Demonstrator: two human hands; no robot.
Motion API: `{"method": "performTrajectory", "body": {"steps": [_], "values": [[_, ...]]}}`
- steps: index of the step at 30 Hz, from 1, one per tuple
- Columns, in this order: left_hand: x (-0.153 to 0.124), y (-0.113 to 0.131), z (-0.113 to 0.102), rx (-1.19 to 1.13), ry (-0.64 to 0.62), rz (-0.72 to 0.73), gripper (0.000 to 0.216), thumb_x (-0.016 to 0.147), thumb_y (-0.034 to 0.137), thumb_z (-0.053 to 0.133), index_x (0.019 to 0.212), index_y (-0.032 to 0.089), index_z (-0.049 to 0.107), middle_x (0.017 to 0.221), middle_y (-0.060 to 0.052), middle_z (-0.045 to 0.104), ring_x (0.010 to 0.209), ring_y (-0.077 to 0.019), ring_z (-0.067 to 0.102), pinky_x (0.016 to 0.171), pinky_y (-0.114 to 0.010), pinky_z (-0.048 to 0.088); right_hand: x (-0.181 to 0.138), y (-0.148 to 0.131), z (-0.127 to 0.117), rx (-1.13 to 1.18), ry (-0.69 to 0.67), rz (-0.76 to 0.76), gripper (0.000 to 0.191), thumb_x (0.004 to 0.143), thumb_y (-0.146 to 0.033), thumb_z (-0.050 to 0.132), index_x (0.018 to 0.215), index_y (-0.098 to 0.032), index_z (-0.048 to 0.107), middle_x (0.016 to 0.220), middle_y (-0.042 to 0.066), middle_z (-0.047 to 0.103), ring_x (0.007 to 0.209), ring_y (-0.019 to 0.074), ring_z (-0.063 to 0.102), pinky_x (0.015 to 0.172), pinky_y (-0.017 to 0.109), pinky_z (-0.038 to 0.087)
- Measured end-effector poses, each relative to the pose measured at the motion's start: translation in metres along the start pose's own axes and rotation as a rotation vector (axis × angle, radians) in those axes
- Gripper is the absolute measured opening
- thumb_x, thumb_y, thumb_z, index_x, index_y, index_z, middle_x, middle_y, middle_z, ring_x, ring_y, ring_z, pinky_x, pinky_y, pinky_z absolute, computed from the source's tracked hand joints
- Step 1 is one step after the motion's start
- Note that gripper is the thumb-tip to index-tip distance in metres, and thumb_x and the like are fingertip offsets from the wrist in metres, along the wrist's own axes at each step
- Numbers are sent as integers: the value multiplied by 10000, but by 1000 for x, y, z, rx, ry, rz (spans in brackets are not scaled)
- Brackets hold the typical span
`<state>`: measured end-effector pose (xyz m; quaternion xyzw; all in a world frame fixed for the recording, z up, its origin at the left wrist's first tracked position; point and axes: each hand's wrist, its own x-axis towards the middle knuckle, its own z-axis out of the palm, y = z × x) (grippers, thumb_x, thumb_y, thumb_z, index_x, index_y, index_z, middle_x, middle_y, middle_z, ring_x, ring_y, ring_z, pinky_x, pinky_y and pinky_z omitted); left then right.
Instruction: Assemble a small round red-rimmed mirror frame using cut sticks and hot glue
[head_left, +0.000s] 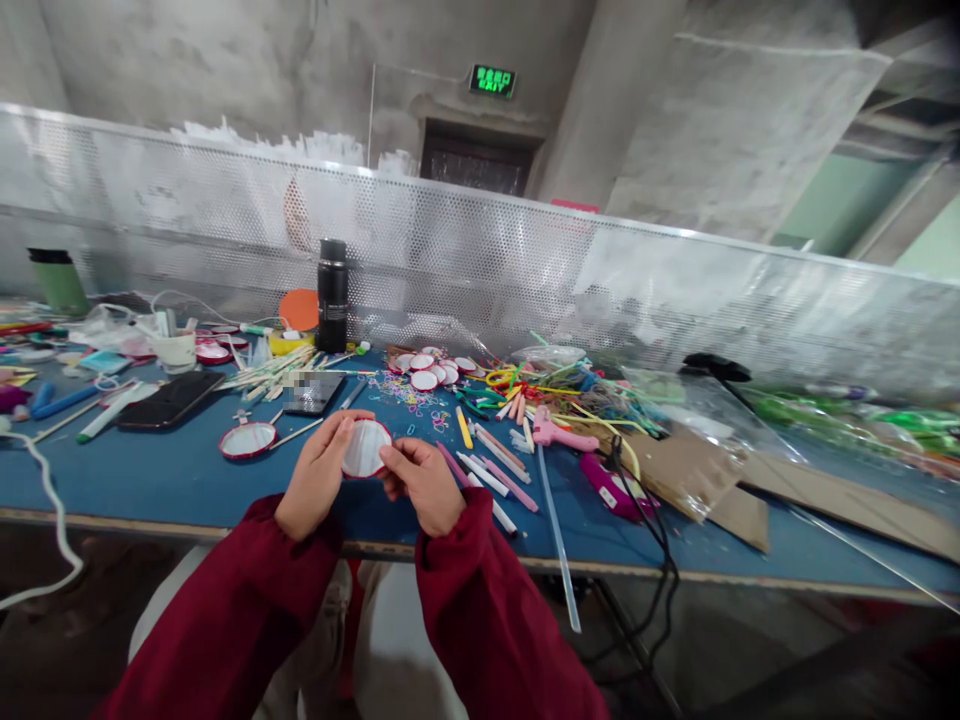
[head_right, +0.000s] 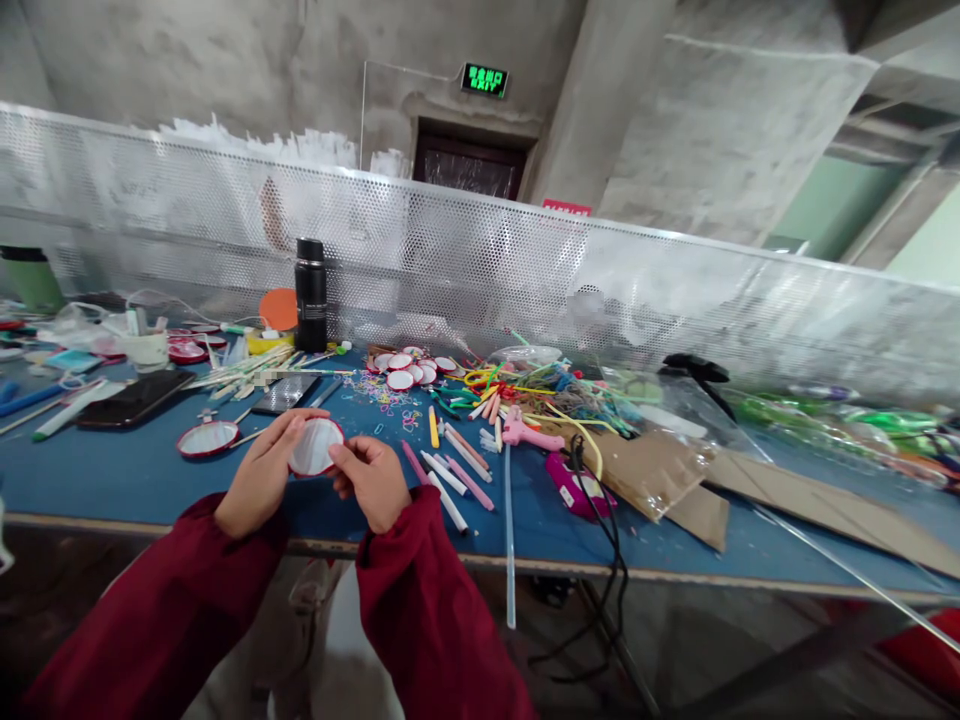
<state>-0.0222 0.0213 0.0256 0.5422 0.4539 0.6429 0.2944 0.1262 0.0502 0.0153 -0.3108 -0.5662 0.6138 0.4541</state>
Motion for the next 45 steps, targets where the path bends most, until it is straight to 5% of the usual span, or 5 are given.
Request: {"method": "performTrajectory", "body": {"steps": [20, 31, 45], "values": [[4, -8, -4, 99, -58, 17, 401, 831, 449, 652, 1125, 177, 628, 1030, -69, 684, 880, -203, 622, 767, -308, 492, -1, 0, 0, -23, -4, 11, 446, 699, -595, 763, 746, -179, 610, 628, -20, 644, 491, 84, 524, 474, 207, 409], [1, 2, 1, -94, 12, -57, 432, 852, 553, 599, 1027, 163, 661, 831, -39, 667, 657, -154, 562, 597, -265, 442, 1, 2, 1, -40, 21, 12, 464, 704, -624, 744, 772, -180, 627, 618, -18, 637, 486, 84, 526, 479, 209, 414], [1, 0, 1, -98, -14, -59, 447, 881, 572, 553, 1032, 163, 653, 854, -48, 678, 673, -162, 575, 600, -272, 447, 2, 3, 1, -44, 23, 3, 468, 720, -638, 721, 737, -182, 615, 612, -20, 637, 469, 83, 516, 464, 216, 396]]}}
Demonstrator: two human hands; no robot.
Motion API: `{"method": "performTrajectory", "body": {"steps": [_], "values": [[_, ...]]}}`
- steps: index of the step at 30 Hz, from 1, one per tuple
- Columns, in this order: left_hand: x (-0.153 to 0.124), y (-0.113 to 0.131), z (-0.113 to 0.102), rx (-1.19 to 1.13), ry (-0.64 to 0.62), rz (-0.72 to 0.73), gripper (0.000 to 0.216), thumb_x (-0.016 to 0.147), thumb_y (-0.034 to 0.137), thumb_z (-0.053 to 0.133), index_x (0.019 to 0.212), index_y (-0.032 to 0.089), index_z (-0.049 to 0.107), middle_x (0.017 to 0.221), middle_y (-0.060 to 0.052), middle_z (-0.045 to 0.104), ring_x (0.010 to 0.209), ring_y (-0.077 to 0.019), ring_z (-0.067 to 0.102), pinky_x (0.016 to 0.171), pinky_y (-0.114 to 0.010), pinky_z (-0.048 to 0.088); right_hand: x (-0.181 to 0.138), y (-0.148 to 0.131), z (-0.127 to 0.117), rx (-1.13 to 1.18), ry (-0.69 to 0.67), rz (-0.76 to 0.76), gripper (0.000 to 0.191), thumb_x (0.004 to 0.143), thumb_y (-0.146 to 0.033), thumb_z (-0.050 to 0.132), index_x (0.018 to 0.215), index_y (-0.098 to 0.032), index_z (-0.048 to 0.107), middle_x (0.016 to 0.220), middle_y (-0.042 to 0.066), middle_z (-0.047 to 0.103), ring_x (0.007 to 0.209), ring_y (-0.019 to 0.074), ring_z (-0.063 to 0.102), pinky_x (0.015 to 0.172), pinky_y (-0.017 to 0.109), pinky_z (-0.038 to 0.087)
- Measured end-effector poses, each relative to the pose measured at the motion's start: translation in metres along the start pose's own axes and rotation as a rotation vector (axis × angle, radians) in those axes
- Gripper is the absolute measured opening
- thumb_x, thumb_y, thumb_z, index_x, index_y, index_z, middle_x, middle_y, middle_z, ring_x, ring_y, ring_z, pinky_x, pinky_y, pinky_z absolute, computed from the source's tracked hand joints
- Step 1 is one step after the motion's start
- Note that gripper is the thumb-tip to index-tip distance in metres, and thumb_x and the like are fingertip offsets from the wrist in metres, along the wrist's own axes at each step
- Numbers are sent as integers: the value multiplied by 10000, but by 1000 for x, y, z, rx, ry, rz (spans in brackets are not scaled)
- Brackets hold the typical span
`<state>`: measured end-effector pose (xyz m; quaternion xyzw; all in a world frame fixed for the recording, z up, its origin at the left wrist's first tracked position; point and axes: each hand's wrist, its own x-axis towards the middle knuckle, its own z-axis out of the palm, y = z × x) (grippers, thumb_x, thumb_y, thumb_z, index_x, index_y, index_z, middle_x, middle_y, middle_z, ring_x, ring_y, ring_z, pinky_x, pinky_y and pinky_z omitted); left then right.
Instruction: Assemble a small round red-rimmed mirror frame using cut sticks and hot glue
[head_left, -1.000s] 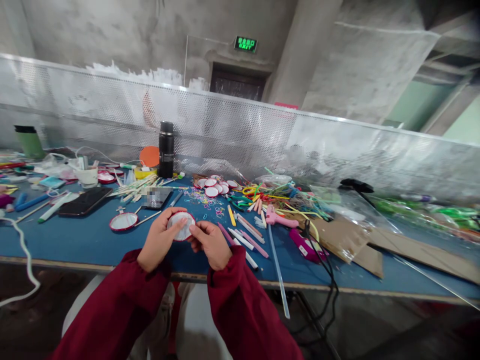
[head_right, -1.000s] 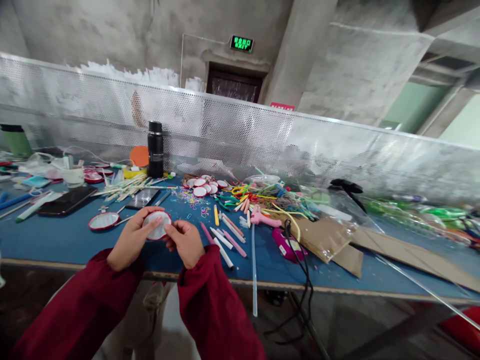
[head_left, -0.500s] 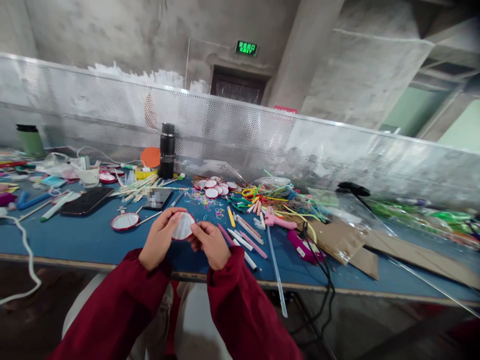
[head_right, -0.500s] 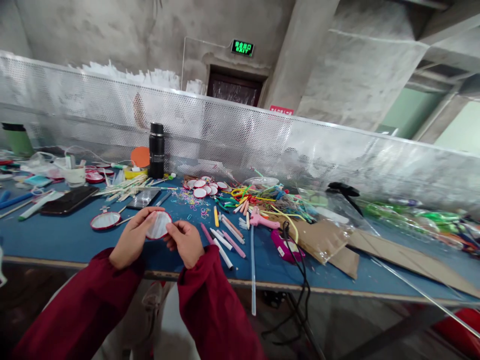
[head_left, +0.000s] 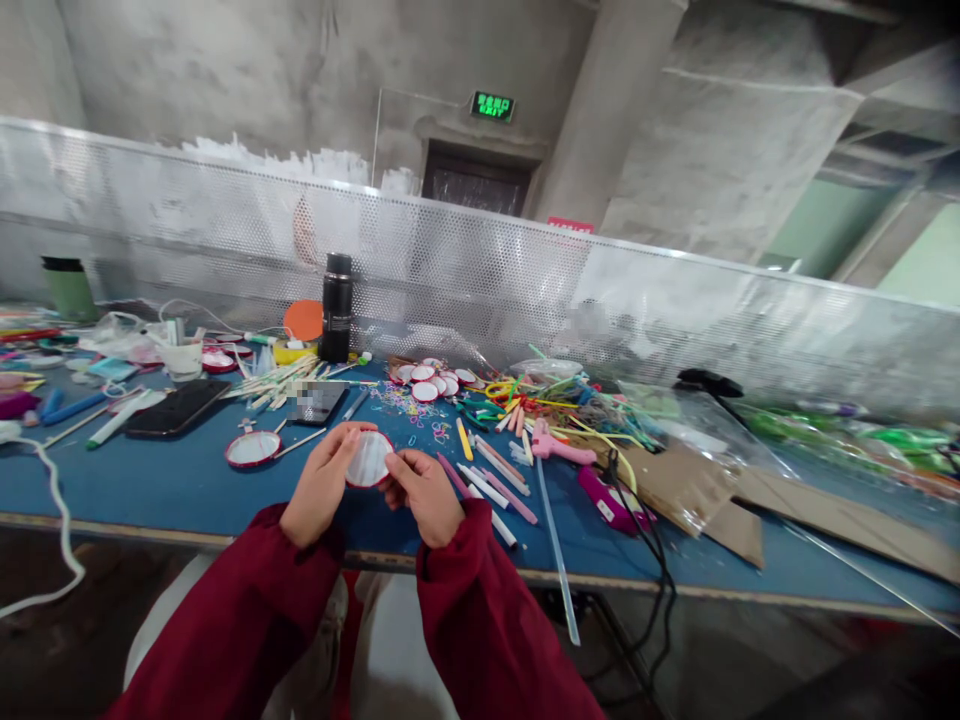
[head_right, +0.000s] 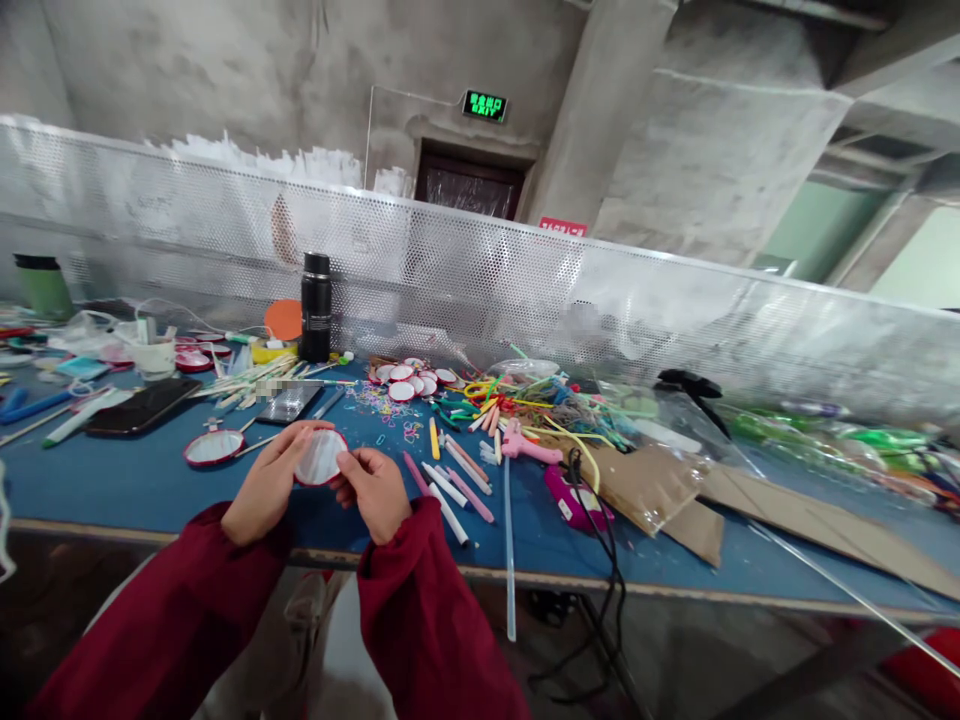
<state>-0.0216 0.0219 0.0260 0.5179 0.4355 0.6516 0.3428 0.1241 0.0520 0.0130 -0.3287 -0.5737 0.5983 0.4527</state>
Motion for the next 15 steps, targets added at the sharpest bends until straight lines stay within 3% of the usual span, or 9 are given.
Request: {"method": "performTrajectory", "body": {"steps": [6, 15], "values": [[1, -1, -3, 208, -131, 80, 568, 725, 401, 769, 1214, 180, 580, 1127, -91, 663, 925, -223, 641, 799, -339, 522, 0, 2, -3, 39, 32, -10, 490, 731, -664, 698, 722, -186, 591, 586, -34, 599, 445, 79, 499, 448, 215, 395], [2, -6, -6, 292, -238, 192, 689, 699, 360, 799, 1299, 199, 500, 1324, -132, 560, 1196, -287, 563, 1039, -437, 434, 1, 3, -4, 71, 99, -24, 497, 730, -679, 694, 684, -210, 540, 515, -52, 536, 412, 88, 451, 437, 236, 384]]}}
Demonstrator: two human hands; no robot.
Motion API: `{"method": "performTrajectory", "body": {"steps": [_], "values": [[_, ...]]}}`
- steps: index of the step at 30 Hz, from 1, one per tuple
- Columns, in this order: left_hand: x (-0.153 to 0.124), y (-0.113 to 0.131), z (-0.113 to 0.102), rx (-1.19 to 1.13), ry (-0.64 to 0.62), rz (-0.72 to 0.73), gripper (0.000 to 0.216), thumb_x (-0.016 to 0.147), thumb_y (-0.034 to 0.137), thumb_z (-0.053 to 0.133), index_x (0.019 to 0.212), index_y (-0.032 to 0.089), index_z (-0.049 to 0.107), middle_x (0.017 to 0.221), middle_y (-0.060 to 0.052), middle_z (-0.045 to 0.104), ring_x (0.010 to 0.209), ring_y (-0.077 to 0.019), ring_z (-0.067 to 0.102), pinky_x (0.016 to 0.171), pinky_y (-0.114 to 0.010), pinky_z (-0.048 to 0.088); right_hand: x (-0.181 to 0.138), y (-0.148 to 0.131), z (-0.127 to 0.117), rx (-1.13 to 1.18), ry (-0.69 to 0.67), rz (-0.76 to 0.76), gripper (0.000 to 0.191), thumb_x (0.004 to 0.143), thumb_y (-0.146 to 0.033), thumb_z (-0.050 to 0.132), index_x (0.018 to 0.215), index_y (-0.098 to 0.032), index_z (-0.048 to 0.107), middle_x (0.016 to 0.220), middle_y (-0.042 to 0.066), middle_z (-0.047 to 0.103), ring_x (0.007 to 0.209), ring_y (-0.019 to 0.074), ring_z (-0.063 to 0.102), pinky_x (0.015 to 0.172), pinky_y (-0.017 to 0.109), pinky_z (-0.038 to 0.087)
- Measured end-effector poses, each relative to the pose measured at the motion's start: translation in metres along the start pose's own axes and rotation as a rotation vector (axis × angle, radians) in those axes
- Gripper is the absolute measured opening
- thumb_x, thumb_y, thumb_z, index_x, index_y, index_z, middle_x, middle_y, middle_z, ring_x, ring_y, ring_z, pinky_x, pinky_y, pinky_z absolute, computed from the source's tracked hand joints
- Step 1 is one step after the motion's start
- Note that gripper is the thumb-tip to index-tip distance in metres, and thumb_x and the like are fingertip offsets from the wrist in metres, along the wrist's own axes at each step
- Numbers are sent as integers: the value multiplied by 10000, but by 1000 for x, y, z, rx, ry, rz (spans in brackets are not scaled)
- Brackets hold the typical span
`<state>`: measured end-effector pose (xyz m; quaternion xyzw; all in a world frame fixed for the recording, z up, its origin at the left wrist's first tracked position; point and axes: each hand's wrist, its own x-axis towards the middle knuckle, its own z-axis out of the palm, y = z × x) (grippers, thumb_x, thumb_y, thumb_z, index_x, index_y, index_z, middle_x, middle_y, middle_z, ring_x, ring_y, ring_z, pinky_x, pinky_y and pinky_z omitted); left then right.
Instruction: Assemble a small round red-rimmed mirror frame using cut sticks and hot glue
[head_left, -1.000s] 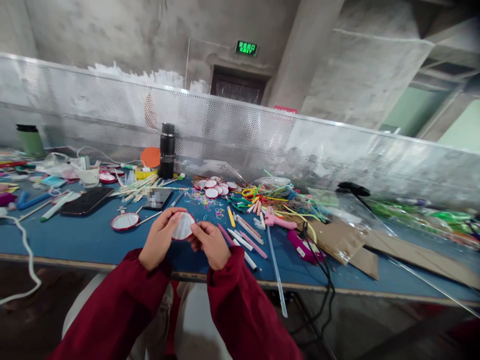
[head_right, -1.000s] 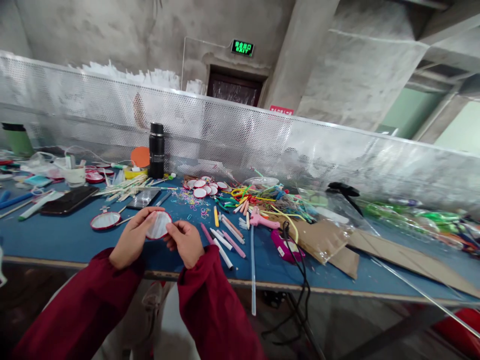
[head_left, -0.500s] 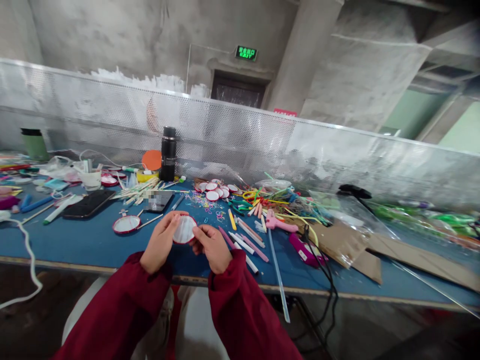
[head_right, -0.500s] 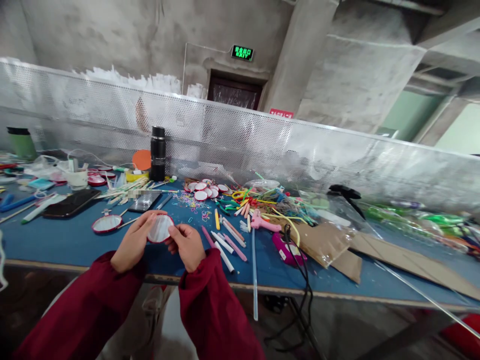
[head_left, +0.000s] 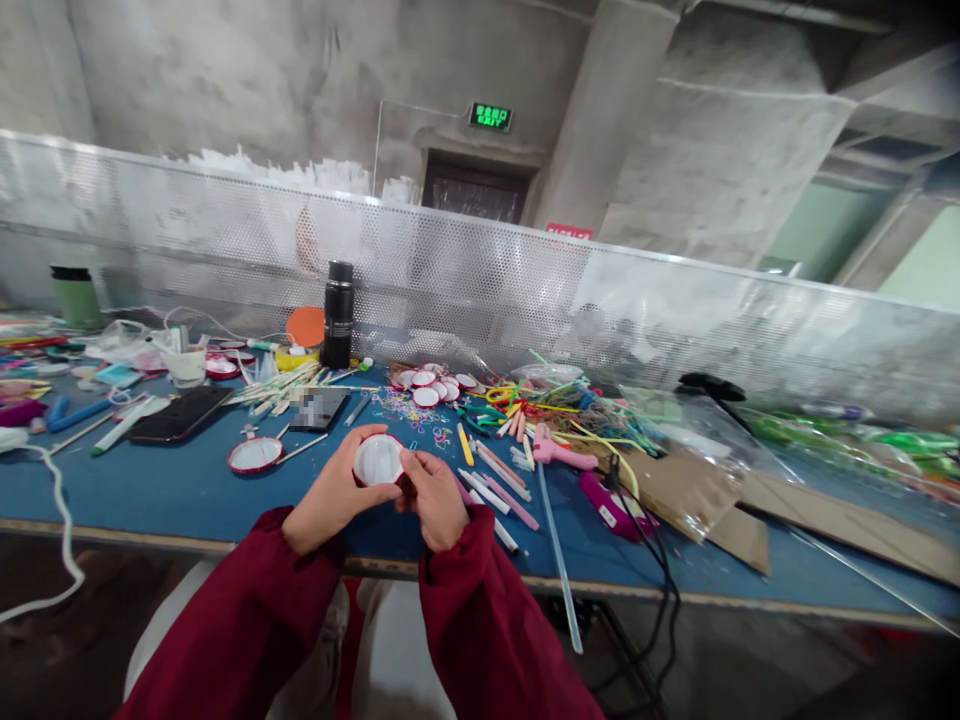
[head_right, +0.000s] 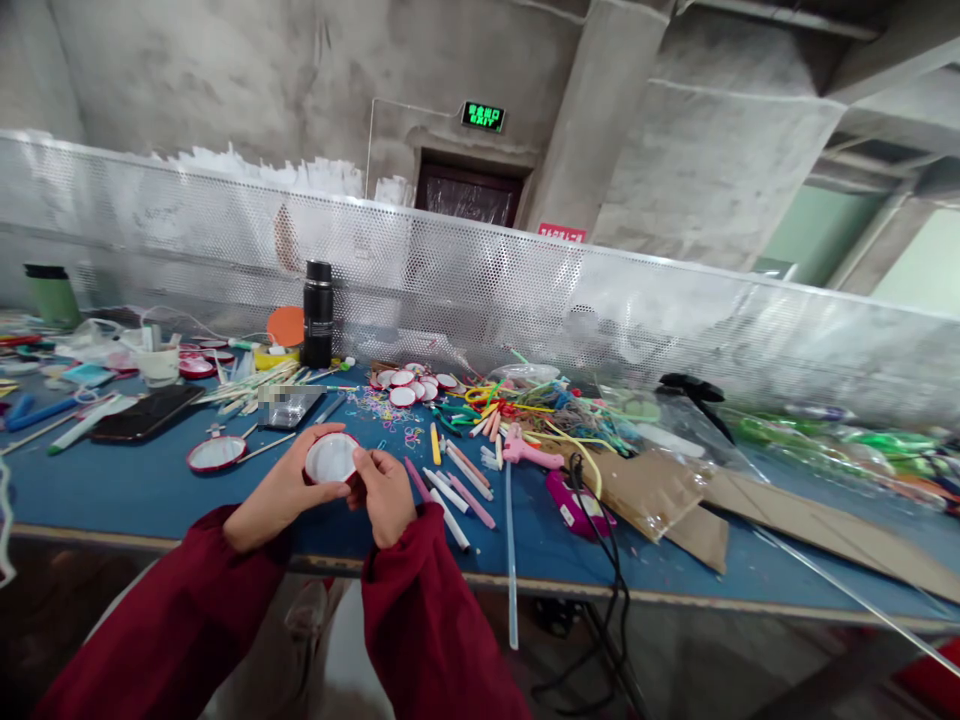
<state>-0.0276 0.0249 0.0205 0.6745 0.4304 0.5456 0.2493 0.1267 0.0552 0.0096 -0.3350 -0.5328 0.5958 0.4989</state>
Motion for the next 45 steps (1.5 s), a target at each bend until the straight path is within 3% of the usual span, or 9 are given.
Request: {"method": "performTrajectory", "body": {"steps": [18, 31, 45], "values": [[0, 0, 2, 122, 11, 38, 564, 715, 223, 662, 1252, 173, 499, 1284, -121, 575, 1175, -266, 571, 1056, -432, 425, 0, -2, 1, 2, -8, 8, 504, 720, -678, 694, 675, -196, 556, 513, -45, 568, 405, 84, 480, 422, 212, 377], [-2, 0, -2, 80, -7, 52, 697, 737, 374, 767, 1331, 196, 449, 1351, -120, 535, 1210, -274, 551, 1061, -415, 426, 0, -1, 2, 17, 21, -25, 502, 745, -674, 680, 667, -201, 532, 490, -62, 536, 405, 76, 452, 430, 218, 377], [0, -1, -1, 135, 3, 68, 744, 717, 366, 789, 1360, 207, 450, 1369, -112, 538, 1222, -273, 551, 1068, -418, 424, 1, 2, 1, 1, -1, -67, 479, 789, -658, 646, 662, -213, 523, 480, -54, 535, 415, 94, 457, 428, 236, 342]]}}
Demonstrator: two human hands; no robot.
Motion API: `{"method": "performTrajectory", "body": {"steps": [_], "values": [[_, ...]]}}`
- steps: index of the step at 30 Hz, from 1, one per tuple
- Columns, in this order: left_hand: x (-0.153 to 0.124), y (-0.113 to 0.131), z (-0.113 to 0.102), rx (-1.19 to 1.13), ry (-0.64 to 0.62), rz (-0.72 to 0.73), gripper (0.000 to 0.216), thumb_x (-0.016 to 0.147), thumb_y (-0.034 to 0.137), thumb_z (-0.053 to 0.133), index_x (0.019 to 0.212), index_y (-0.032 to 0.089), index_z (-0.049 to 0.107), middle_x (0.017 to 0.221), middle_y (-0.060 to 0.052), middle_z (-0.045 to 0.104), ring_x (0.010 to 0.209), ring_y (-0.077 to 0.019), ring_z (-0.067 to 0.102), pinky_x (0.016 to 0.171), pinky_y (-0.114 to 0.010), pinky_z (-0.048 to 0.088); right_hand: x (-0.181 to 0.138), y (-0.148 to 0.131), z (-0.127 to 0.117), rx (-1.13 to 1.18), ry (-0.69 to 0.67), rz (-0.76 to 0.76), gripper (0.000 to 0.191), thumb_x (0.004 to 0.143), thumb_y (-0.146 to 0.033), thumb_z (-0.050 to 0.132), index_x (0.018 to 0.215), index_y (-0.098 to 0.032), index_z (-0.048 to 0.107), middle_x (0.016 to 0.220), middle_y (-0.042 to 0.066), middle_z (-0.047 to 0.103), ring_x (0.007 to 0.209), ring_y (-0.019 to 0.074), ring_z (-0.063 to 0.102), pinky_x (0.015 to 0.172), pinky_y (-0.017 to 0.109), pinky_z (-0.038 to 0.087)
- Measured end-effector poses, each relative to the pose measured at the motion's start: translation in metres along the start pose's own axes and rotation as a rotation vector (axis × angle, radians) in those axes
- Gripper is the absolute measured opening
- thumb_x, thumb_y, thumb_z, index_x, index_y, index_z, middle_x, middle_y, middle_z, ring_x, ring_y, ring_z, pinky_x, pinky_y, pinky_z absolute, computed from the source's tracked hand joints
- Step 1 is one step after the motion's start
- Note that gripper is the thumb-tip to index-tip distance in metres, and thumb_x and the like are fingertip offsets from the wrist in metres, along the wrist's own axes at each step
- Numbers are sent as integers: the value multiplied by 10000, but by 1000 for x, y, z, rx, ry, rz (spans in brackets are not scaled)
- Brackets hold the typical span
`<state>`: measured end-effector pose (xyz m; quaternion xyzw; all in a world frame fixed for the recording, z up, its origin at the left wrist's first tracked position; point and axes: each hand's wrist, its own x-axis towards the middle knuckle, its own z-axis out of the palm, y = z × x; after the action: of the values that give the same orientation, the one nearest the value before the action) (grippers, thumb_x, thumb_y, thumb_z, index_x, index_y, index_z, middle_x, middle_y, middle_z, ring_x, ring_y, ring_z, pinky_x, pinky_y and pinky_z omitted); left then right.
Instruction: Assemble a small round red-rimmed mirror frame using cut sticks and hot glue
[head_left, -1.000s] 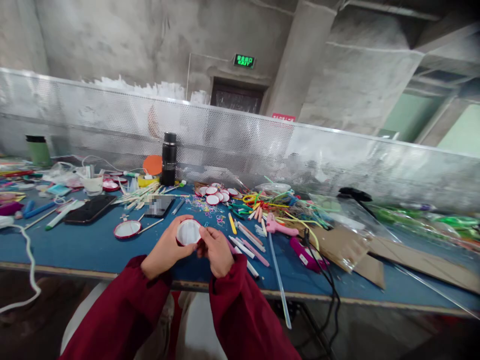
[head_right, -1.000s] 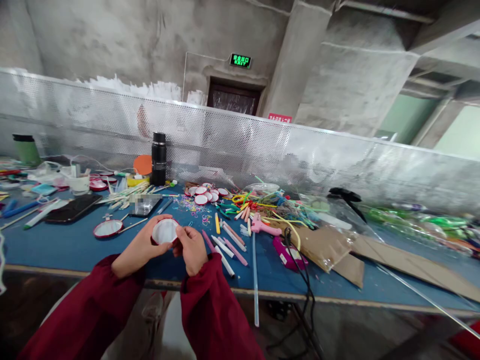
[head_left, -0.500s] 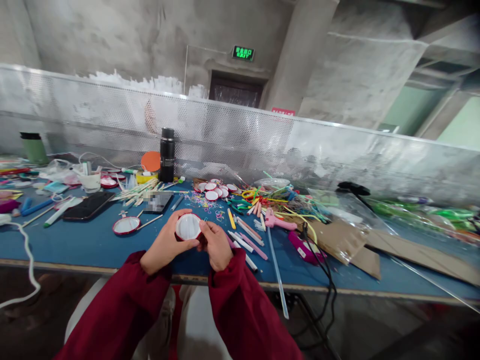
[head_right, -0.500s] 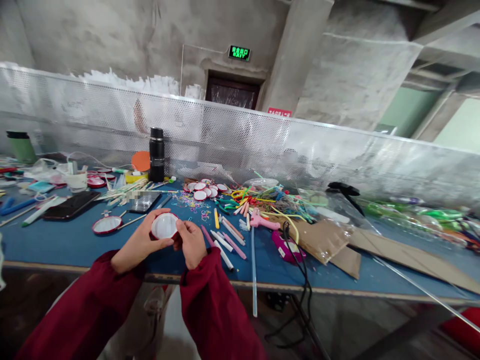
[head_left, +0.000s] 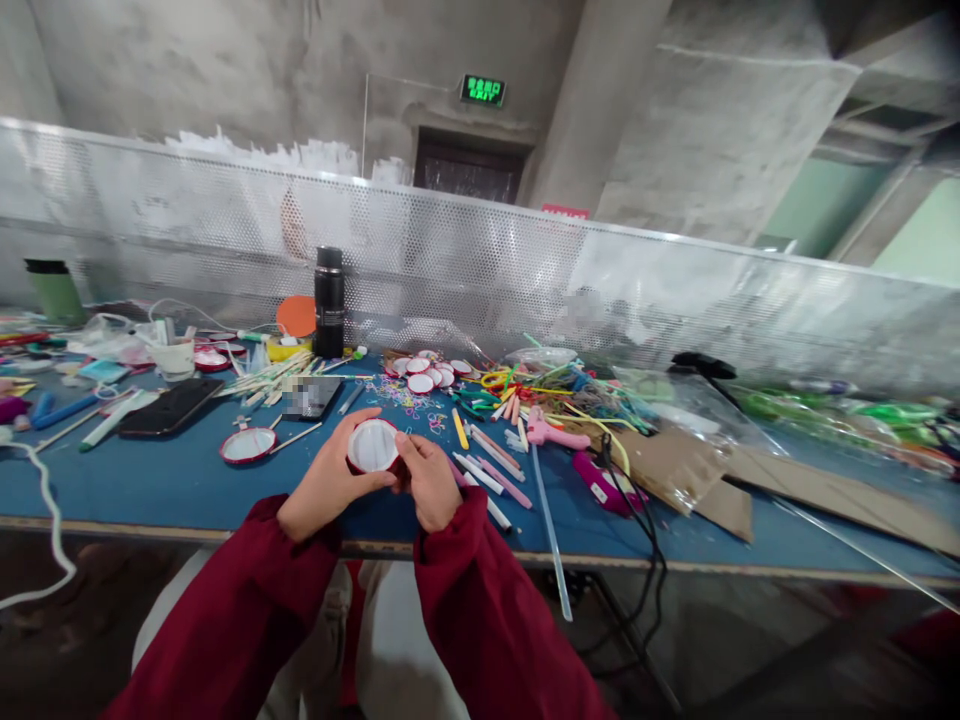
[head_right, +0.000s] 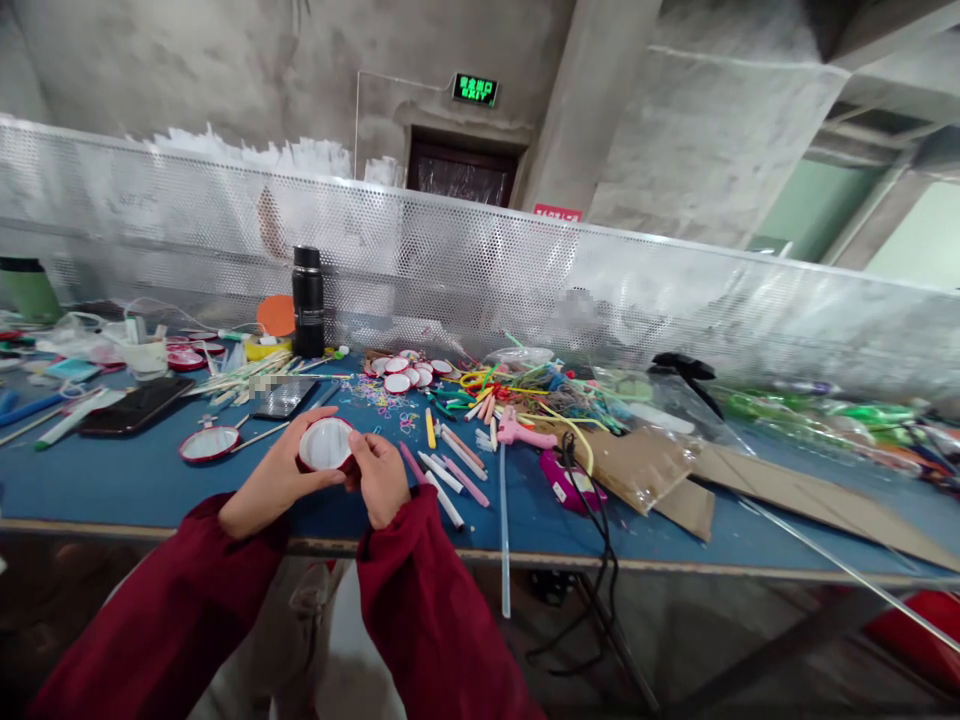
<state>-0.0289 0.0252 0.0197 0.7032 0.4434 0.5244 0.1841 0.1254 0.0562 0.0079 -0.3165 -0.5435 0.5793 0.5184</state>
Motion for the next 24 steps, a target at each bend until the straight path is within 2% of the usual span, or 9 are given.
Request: {"method": "performTrajectory", "body": {"steps": [5, 15, 24], "values": [[1, 2, 1, 72, 14, 9, 616, 726, 293, 721, 1290, 188, 495, 1318, -113, 571, 1202, -274, 567, 1058, -423, 436, 0, -1, 1, -23, 11, 15, 481, 776, -660, 654, 669, -205, 541, 512, -37, 575, 409, 90, 472, 421, 226, 353], [0, 7, 1, 71, -13, 6, 621, 718, 218, 662, 1306, 180, 466, 1335, -118, 540, 1218, -267, 544, 1082, -426, 411, -1, -3, 1, -9, 4, -36, 450, 800, -610, 654, 653, -198, 548, 515, -44, 552, 411, 85, 462, 419, 226, 326], [0, 6, 2, 63, -21, 18, 615, 728, 214, 662, 1307, 183, 459, 1339, -133, 529, 1224, -278, 540, 1093, -457, 404, -1, -4, 1, -36, 19, -38, 495, 782, -676, 633, 632, -214, 538, 519, -46, 526, 424, 93, 437, 439, 253, 318]]}}
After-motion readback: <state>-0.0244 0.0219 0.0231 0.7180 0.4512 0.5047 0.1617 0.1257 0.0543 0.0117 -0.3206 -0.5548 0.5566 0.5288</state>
